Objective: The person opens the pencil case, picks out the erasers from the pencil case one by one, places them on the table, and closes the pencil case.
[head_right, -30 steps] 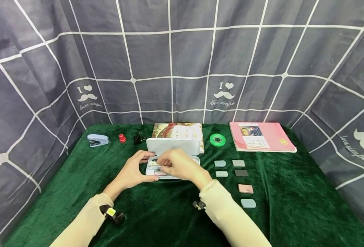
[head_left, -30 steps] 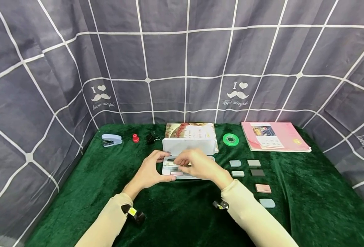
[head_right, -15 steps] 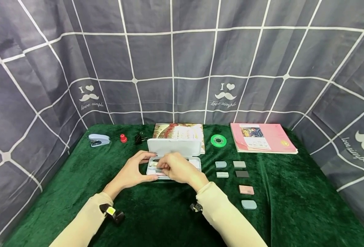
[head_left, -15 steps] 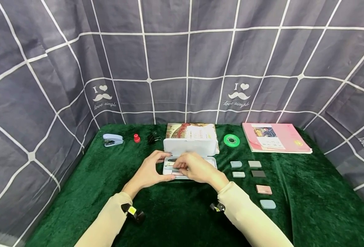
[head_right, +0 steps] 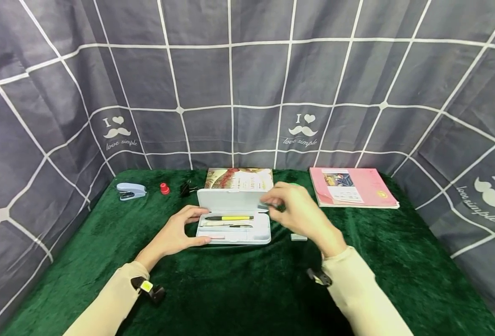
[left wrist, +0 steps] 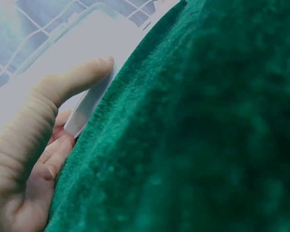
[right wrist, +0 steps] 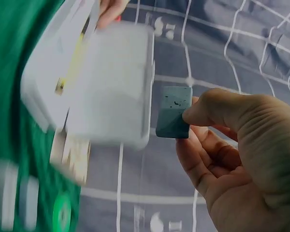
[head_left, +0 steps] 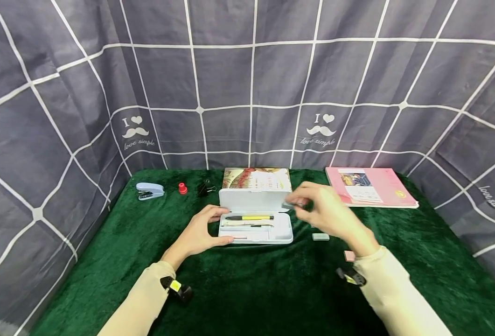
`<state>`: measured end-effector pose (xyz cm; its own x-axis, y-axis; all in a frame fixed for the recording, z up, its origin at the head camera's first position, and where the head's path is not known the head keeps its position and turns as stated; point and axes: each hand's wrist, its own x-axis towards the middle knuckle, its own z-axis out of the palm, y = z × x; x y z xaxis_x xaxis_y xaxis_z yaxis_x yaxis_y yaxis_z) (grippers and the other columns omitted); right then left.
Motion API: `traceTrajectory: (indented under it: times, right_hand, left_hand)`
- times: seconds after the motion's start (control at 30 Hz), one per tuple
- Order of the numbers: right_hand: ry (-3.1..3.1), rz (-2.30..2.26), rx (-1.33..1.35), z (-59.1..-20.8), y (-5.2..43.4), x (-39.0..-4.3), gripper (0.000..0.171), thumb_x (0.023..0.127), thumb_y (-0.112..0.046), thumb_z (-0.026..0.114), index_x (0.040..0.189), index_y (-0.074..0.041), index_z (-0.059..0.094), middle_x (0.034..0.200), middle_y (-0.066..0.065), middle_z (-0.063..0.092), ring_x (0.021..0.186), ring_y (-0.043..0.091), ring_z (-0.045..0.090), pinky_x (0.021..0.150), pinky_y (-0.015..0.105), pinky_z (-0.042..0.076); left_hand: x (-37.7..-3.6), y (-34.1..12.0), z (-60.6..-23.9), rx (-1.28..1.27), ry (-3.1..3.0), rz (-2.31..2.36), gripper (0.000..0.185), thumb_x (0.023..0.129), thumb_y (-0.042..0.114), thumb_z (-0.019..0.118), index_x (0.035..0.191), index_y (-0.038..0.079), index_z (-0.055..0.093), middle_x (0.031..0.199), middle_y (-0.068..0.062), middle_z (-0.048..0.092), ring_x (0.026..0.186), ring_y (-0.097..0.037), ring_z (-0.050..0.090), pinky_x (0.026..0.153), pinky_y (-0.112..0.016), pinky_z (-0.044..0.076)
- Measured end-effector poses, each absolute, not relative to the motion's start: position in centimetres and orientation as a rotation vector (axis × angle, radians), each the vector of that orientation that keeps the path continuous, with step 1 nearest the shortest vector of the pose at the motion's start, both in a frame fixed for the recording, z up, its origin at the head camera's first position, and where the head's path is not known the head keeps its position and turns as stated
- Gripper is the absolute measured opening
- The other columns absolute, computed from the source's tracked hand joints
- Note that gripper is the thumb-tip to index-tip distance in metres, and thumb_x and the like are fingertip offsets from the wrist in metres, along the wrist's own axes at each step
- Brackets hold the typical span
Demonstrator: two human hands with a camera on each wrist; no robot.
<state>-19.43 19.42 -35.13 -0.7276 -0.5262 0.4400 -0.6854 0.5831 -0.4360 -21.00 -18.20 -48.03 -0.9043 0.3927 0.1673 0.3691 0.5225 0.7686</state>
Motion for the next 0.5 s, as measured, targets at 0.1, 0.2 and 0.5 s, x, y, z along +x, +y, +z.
traceTrajectory:
  times: [0.1, 0.2, 0.5]
  right_hand:
    - [-2.574, 0.842, 0.949, -35.5, 22.3, -18.5, 0.034, 0.089, 0.009, 0.083, 0.111, -0.018, 0.086, 0.098, -0.009, 0.073, 0.088, 0.012, 0.064, 0.074, 0.025, 0.054]
    - [-2.579, 0.821, 0.939, -36.7, 24.4, -17.5, 0.036, 0.087, 0.010, 0.085, 0.108, -0.019, 0.086, 0.096, -0.012, 0.073, 0.087, 0.009, 0.065, 0.074, 0.022, 0.054]
    - [-2.632, 0.904, 0.967, -41.7, 27.1, -15.2, 0.042, 0.080, 0.015, 0.087, 0.099, -0.022, 0.085, 0.089, -0.015, 0.068, 0.078, 0.008, 0.065, 0.064, 0.027, 0.058]
  left_hand:
    - [-20.9, -18.3, -47.9, 0.681, 2.718, 1.357, 0.080, 0.085, 0.042, 0.100, 0.153, 0.017, 0.065, 0.152, -0.004, 0.059, 0.140, -0.031, 0.066, 0.121, -0.048, 0.053]
    - [-20.9, -18.3, -47.8, 0.676, 2.721, 1.354, 0.080, 0.085, 0.040, 0.100, 0.152, 0.016, 0.065, 0.152, -0.004, 0.059, 0.140, -0.031, 0.065, 0.121, -0.048, 0.053]
    - [-20.8, -18.1, -47.7, 0.681, 2.725, 1.354, 0.079, 0.086, 0.040, 0.099, 0.153, 0.015, 0.065, 0.152, -0.005, 0.060, 0.141, -0.032, 0.065, 0.121, -0.050, 0.053]
